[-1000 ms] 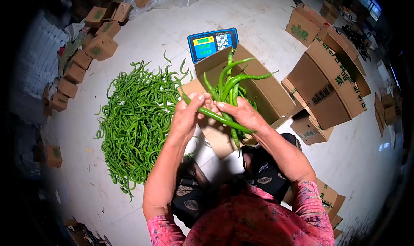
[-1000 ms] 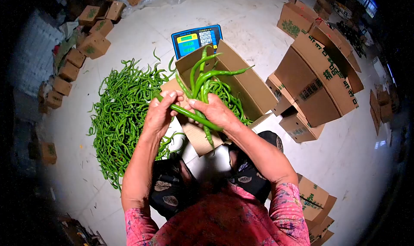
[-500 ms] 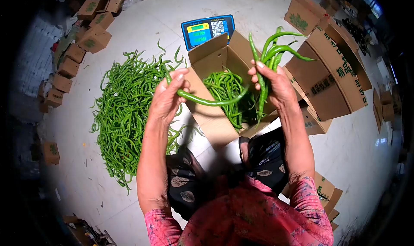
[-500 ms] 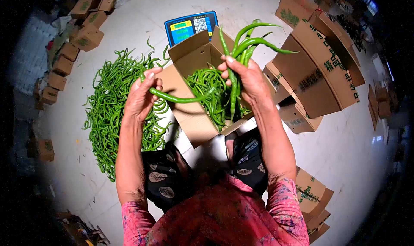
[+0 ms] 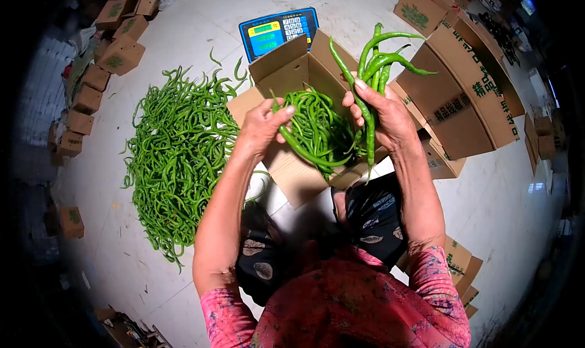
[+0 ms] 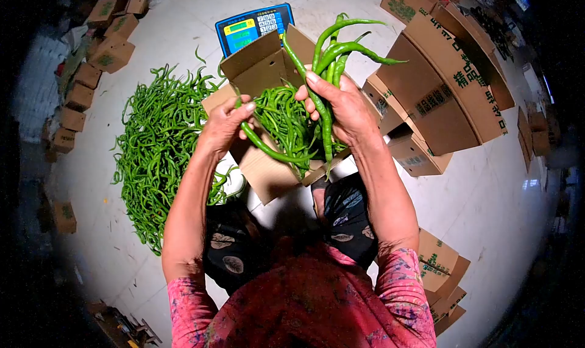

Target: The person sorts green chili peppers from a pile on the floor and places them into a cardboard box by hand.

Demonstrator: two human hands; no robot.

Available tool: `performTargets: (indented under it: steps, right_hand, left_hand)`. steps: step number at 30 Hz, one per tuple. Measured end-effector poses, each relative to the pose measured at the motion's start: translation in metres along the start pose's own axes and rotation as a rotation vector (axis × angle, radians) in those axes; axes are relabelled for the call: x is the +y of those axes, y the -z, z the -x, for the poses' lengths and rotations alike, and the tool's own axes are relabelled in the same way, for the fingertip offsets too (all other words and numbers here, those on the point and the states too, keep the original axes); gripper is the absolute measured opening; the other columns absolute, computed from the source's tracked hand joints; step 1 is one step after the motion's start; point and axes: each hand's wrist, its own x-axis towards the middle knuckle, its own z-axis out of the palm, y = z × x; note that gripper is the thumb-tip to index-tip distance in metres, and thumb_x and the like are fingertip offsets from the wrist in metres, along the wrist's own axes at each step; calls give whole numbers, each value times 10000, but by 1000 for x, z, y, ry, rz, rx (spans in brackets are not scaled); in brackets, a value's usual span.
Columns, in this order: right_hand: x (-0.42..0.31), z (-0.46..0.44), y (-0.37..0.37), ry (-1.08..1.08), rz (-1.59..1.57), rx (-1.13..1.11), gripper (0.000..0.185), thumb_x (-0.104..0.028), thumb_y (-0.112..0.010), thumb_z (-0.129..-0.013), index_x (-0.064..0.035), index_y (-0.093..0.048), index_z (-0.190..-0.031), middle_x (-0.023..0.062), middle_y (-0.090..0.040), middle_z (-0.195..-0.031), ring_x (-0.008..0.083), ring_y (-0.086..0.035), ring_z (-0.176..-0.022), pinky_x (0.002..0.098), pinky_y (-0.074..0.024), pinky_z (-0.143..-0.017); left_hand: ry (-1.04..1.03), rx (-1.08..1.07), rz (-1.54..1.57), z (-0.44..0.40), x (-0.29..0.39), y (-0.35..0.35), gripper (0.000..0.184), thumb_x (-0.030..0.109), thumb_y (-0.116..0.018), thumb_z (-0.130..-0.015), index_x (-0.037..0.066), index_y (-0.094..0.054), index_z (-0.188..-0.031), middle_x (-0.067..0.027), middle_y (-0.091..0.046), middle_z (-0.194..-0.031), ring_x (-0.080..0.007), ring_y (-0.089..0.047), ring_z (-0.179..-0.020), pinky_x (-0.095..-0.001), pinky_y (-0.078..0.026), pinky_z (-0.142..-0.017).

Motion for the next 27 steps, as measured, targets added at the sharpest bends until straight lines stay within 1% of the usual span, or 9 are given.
performTargets:
  steps: [3,5,8,11,12,15,17,22,27]
  right_hand:
    - [1,0,2,-7,13,-17,359,-174,-564,-952,7,-447,-1240,94,-619,-825,105,-550,-618,213,-467,-503]
    - [2,1,3,-16,19,-29,352,-177,-562,-953,3,-447,-1232,98,-617,-823,110,-552,-618,215,-468,-508]
    - [4,3,1,-37,24,-62,340,-185,-562,-954,-3,-452,-1219,104,-613,-820,126,-556,-621,222,-468,-516]
    - [5,5,-1,-56,21,-71,324,-175,-562,-953,-3,-457,-1207,102,-610,-820,126,-559,-627,219,-466,-516]
    - [6,5,-1,-57,50,-72,329,-188,-569,-951,4,-477,-1202,96,-616,-825,116,-563,-633,213,-469,-520]
    - [14,3,-3,-85,257,-75,313,-266,-568,-953,-8,-552,-1129,58,-625,-840,86,-559,-643,200,-458,-521]
    - [13,4,-11,-115,368,-127,361,-261,-556,-950,-25,-553,-1222,20,-603,-846,73,-547,-669,198,-458,-549]
    - [24,6,-15,-97,413,-96,315,-257,-577,-941,-15,-583,-1142,35,-639,-926,87,-586,-775,221,-495,-626]
    - [10,-1,0,-64,311,72,368,-233,-612,-928,26,-547,-1182,89,-652,-959,120,-634,-810,217,-515,-648]
  left_hand:
    - [-31,-16,-165,-8,-9,-16,653,330,-723,-831,-92,-479,-1267,-53,-567,-758,-104,-541,-597,-208,-434,-454]
    - [35,-120,-298,-11,-7,-17,658,372,-704,-838,-76,-489,-1269,-80,-593,-855,-103,-557,-708,-238,-481,-548]
    - [-505,298,-912,-27,-39,-19,614,376,-710,-829,-8,-518,-1267,-99,-604,-931,-137,-585,-785,-298,-502,-629]
    - [-99,40,-80,-3,16,-31,629,416,-695,-835,-4,-518,-1268,-95,-606,-1052,-152,-572,-886,-298,-466,-719]
    - [-78,-26,60,1,23,-33,640,445,-684,-836,0,-521,-1266,-70,-614,-1071,-140,-567,-876,-250,-427,-705]
    - [-116,-105,164,9,27,-46,571,423,-663,-867,54,-518,-1278,-34,-613,-1054,-107,-544,-886,-232,-391,-669]
    - [-104,-140,244,12,30,-53,390,347,-683,-872,56,-609,-1120,5,-621,-929,-62,-540,-799,-191,-364,-632]
    - [-120,-53,356,6,28,-50,189,200,-658,-898,62,-647,-1025,9,-621,-863,-59,-547,-753,-191,-392,-609]
    - [-118,-22,374,-2,31,-23,310,154,-611,-922,14,-583,-1197,-13,-633,-922,-58,-575,-727,-186,-491,-663]
